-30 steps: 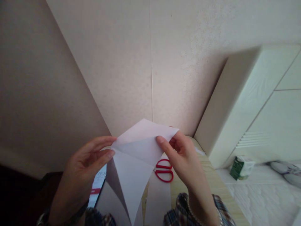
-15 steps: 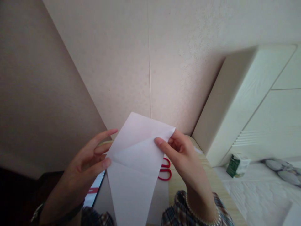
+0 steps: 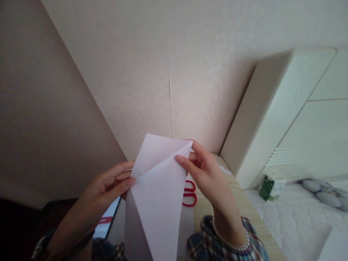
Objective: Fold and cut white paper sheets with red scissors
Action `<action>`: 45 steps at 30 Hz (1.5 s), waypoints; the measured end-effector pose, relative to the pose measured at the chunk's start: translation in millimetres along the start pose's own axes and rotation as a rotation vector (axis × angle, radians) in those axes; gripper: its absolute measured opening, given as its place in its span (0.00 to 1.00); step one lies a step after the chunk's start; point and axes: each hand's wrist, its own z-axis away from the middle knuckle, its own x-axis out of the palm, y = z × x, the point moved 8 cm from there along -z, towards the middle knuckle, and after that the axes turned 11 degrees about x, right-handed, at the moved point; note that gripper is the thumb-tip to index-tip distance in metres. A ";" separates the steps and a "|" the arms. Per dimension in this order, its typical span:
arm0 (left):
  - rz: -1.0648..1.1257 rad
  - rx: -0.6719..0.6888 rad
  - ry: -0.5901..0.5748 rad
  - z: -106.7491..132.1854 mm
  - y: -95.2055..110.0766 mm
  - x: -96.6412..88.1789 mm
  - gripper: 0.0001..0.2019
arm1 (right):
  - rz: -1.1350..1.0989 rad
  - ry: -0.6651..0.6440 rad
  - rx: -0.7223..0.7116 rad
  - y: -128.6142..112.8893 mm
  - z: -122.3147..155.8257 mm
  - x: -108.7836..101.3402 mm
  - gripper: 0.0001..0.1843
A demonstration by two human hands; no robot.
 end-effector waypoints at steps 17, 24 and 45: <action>-0.104 0.008 -0.012 3.1 -7.7 -5.5 0.19 | 0.124 -0.019 -0.080 -2.5 -0.3 0.7 0.02; -0.117 0.017 -0.010 3.9 -11.7 -8.2 0.21 | 0.116 -0.025 -0.079 -2.9 -0.4 1.4 0.02; -0.109 -0.018 0.068 3.7 -4.5 -3.5 0.21 | 0.136 0.113 -0.136 -11.8 4.1 -8.0 0.08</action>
